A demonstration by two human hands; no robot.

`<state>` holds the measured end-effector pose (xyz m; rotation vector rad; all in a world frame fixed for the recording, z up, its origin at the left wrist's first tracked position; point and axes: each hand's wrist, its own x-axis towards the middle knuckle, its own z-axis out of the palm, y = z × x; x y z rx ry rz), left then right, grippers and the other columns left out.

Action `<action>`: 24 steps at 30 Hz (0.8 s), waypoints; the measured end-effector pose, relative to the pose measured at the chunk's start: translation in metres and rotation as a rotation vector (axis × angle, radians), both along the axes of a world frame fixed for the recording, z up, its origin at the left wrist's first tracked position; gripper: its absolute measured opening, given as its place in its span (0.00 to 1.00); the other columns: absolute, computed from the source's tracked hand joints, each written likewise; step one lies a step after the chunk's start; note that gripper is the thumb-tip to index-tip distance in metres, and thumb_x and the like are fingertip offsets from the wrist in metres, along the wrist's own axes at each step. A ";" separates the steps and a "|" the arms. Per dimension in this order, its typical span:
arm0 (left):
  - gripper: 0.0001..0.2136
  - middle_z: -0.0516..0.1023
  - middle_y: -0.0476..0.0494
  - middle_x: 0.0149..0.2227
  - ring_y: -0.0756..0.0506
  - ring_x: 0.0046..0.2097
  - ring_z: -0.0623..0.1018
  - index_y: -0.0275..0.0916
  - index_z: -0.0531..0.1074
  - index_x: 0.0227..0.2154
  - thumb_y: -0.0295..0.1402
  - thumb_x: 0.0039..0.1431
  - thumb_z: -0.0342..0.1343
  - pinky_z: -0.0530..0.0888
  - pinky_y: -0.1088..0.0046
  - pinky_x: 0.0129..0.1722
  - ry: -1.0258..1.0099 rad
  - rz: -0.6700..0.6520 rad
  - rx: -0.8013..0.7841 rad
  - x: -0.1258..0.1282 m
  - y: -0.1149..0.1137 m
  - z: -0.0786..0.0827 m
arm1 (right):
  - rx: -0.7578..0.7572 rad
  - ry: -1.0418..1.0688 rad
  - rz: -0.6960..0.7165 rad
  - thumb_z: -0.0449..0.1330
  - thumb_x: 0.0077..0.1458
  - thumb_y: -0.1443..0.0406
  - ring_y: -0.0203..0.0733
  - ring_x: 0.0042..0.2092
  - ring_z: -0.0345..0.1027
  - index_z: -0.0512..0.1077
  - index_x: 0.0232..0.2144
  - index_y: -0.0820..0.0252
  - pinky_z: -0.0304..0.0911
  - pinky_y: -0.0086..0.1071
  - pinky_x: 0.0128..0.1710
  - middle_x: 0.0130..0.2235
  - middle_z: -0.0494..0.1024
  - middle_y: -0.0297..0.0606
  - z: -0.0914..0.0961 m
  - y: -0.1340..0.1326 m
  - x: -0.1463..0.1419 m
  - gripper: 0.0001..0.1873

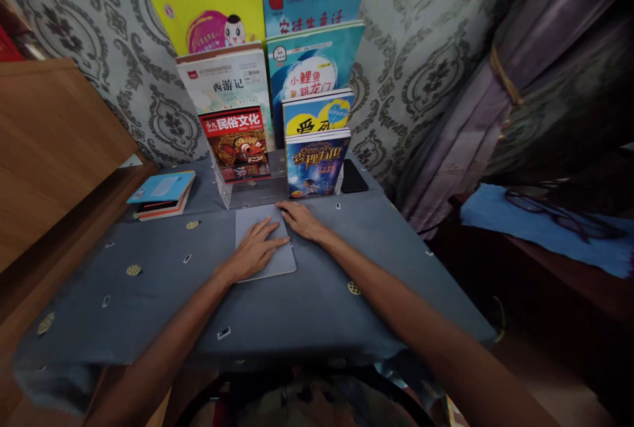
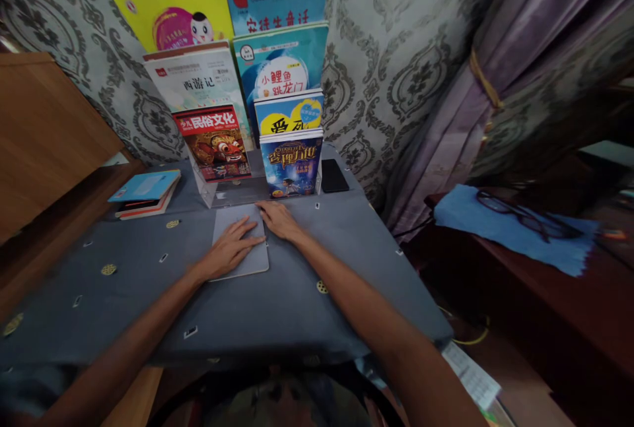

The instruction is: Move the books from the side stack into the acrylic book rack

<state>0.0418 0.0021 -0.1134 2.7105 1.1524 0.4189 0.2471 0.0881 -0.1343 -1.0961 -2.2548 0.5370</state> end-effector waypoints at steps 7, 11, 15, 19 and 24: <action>0.21 0.64 0.47 0.66 0.40 0.71 0.54 0.56 0.71 0.57 0.28 0.68 0.45 0.58 0.46 0.67 -0.029 -0.099 -0.070 0.002 -0.037 0.011 | 0.012 -0.004 0.003 0.51 0.64 0.69 0.47 0.60 0.66 0.67 0.59 0.60 0.59 0.46 0.61 0.58 0.74 0.46 -0.003 0.001 0.001 0.22; 0.20 0.65 0.47 0.66 0.42 0.70 0.57 0.55 0.72 0.56 0.28 0.68 0.46 0.60 0.50 0.66 -0.053 -0.126 -0.097 -0.004 -0.031 0.008 | 0.023 -0.022 0.002 0.52 0.63 0.68 0.47 0.61 0.65 0.68 0.58 0.62 0.58 0.46 0.62 0.59 0.73 0.48 -0.003 0.001 0.001 0.22; 0.19 0.69 0.41 0.63 0.42 0.66 0.66 0.46 0.70 0.58 0.29 0.67 0.45 0.62 0.52 0.66 -0.132 0.092 -0.020 -0.029 0.003 -0.004 | 0.049 -0.064 0.007 0.53 0.63 0.68 0.48 0.62 0.64 0.68 0.58 0.63 0.57 0.46 0.63 0.60 0.72 0.49 -0.003 -0.002 0.000 0.21; 0.20 0.74 0.38 0.58 0.42 0.61 0.72 0.40 0.68 0.58 0.29 0.64 0.44 0.67 0.54 0.63 -0.264 0.386 0.033 -0.062 0.038 -0.014 | 0.075 -0.133 -0.023 0.54 0.62 0.68 0.49 0.64 0.61 0.69 0.56 0.61 0.55 0.48 0.64 0.62 0.70 0.48 0.001 -0.007 -0.001 0.20; 0.22 0.76 0.40 0.57 0.42 0.59 0.74 0.40 0.66 0.58 0.28 0.62 0.44 0.68 0.55 0.62 -0.351 0.432 0.002 -0.078 0.049 -0.021 | 0.167 -0.203 0.009 0.54 0.62 0.70 0.53 0.66 0.56 0.70 0.55 0.61 0.50 0.54 0.64 0.61 0.70 0.50 0.012 -0.016 -0.013 0.19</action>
